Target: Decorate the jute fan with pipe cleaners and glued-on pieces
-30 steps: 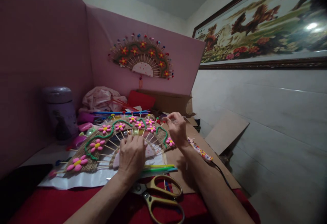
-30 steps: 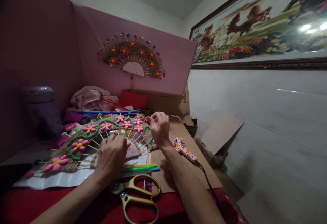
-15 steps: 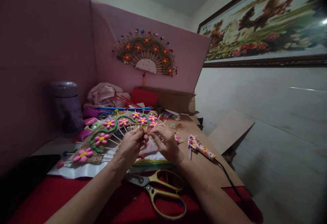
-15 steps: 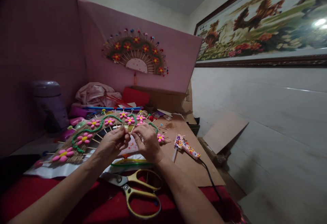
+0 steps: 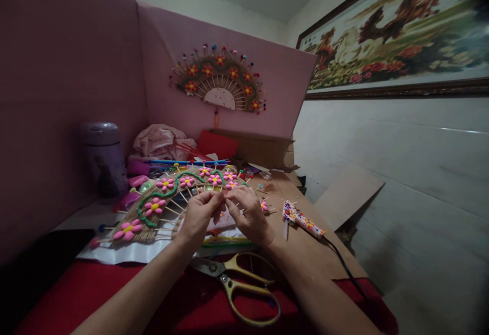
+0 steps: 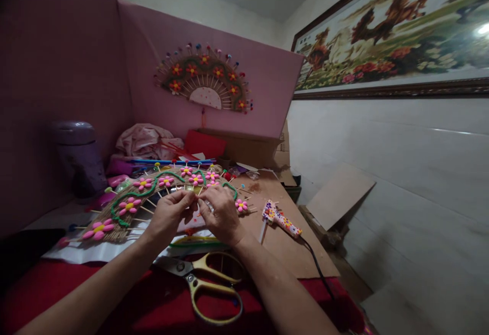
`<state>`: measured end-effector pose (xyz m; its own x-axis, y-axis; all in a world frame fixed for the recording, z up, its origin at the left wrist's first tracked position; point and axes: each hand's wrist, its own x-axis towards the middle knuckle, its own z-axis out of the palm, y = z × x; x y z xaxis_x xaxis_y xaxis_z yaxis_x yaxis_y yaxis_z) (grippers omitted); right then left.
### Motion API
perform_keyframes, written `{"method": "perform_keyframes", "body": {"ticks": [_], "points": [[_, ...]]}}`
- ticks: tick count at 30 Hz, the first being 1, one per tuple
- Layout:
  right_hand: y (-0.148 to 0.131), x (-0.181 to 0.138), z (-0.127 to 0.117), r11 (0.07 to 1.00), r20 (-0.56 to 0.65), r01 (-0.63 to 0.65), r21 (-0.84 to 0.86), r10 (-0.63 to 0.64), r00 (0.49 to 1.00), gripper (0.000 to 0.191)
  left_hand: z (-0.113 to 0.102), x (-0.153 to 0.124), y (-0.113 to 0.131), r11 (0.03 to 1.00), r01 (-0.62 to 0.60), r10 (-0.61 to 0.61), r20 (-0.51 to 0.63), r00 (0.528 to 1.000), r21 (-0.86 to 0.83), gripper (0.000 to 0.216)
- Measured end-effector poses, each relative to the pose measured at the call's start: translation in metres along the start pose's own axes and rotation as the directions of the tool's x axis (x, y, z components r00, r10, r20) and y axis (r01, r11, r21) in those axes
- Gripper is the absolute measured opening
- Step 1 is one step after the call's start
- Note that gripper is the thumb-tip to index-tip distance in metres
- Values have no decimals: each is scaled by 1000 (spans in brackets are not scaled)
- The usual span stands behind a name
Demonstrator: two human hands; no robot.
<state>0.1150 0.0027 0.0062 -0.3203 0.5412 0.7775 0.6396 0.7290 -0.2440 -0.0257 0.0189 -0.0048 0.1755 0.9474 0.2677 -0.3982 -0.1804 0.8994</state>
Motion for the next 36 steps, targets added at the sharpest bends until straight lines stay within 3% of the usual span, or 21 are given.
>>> {"method": "perform_keyframes", "body": {"ticks": [3, 6, 13, 21, 25, 29, 36], "points": [[2, 0, -1, 998, 30, 31, 58, -33, 999, 12, -1, -1, -2, 993, -85, 85, -5, 996, 86, 30], [5, 0, -1, 997, 37, 54, 50, -56, 998, 13, 0, 0, -2, 990, -88, 88, -2, 996, 107, 30], [6, -3, 3, 999, -40, -31, -35, 29, 999, 6, 1, 1, 0, 981, -137, 152, -108, 982, 139, 30], [5, -4, 5, 974, -114, -72, 213, 98, 989, 9, 1, -3, -4, 905, -168, 196, -33, 980, 392, 27], [9, -3, 8, 940, -134, -91, 329, 142, 981, 8, 1, 0, -6, 871, -203, 226, 1, 974, 448, 15], [8, -3, 8, 947, -153, -69, 314, 122, 981, 9, 4, -1, -6, 840, -251, 254, 62, 965, 481, 16], [5, -3, 5, 955, -148, -49, 292, 96, 984, 9, 6, -6, 2, 762, -285, 301, 72, 951, 581, 14]]}}
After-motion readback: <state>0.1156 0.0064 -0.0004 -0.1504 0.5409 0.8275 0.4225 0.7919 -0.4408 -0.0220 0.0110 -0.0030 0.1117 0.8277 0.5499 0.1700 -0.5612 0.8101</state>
